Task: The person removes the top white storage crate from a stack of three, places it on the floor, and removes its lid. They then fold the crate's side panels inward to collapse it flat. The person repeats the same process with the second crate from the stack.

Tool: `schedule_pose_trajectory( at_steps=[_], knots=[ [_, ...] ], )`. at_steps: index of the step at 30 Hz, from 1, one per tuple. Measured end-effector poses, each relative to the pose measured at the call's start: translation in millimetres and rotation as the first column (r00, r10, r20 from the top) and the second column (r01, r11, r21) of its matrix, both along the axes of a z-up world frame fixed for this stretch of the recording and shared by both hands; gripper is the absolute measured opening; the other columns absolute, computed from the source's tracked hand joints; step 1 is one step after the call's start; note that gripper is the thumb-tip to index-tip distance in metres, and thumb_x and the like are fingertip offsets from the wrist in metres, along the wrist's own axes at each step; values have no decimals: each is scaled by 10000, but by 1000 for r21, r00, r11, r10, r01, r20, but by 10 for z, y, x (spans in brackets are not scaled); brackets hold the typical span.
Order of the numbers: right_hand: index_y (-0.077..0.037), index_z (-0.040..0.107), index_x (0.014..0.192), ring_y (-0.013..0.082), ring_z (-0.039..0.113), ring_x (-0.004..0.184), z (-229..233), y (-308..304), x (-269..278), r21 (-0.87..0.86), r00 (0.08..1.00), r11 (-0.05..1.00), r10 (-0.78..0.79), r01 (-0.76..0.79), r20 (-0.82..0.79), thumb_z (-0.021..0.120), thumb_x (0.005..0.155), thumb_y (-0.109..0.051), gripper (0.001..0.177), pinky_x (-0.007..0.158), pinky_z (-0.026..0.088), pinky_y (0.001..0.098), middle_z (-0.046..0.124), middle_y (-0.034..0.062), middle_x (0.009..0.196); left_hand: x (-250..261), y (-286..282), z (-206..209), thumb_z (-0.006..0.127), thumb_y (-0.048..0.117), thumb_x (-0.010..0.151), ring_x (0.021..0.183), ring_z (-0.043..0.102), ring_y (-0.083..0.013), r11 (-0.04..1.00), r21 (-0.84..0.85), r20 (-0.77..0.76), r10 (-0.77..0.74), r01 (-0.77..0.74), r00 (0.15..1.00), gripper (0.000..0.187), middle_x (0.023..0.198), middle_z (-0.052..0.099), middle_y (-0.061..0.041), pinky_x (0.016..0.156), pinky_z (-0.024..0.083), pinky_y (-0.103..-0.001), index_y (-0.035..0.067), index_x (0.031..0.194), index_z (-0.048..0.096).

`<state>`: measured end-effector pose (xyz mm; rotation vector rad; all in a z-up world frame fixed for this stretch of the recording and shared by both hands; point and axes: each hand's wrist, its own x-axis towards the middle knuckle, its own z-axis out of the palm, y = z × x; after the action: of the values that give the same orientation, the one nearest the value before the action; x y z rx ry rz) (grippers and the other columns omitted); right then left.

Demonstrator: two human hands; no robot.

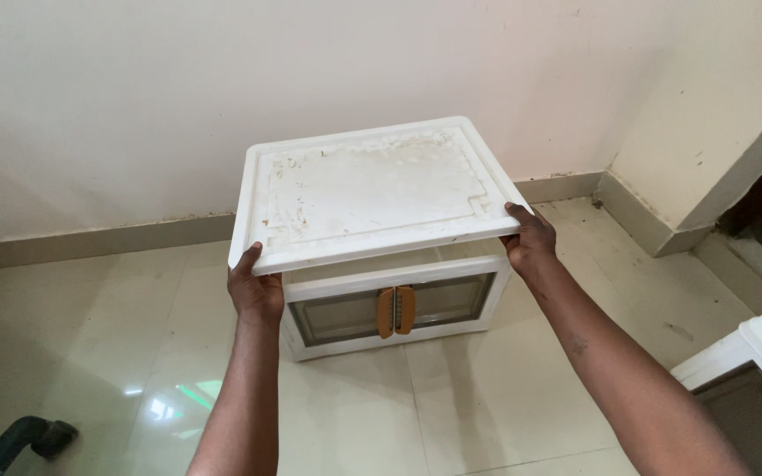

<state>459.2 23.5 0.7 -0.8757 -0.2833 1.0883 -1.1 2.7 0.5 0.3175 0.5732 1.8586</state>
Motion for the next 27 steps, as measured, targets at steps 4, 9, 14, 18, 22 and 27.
schedule_pose_trajectory(
  at_steps=[4,9,14,18,22,27],
  knots=[
    [31,623,1305,270,699,1055,31,-10,-11,73,1000,997,-15,16,-7,752,842,10,481,913,624,391,681,149,1199,21,33,25,715,23,854,1203,664,-276,1000,16,11,-13,13,1000,582,1289,641,-163,1061,577,-384,-30,1388,492],
    [22,631,1289,264,698,1027,127,-26,4,109,998,992,-58,60,-22,740,823,18,479,856,614,398,688,130,1160,115,59,154,705,23,828,1202,652,-260,999,45,17,-23,22,1000,605,1291,636,-127,1050,569,-387,11,1391,483],
    [34,625,1286,267,709,1049,246,-78,16,145,996,986,-83,85,-19,759,823,10,482,889,637,397,691,135,1174,156,8,234,723,39,823,1210,654,-271,995,86,17,-44,43,999,627,1284,649,-141,1064,564,-390,-7,1400,481],
    [38,606,1284,267,704,1042,380,-152,-4,165,998,984,-69,70,-12,769,832,-23,484,887,635,412,683,141,1173,184,-26,350,731,41,808,1222,645,-256,995,86,16,-43,42,999,651,1289,643,-128,1081,556,-380,4,1407,480],
    [39,604,1282,269,706,1053,475,-206,-41,185,998,981,-61,65,-30,763,823,-29,491,897,627,412,676,150,1199,204,-63,437,713,50,797,1228,641,-253,995,87,7,-44,43,999,643,1288,632,-129,1080,538,-384,14,1394,478],
    [65,590,1308,281,696,1081,490,-242,-12,101,995,991,-85,90,-53,751,848,-31,497,938,590,409,645,173,1225,224,-46,451,675,34,806,1254,638,-262,999,42,44,-35,34,998,613,1287,615,-163,1091,495,-386,-2,1376,453]
  ],
)
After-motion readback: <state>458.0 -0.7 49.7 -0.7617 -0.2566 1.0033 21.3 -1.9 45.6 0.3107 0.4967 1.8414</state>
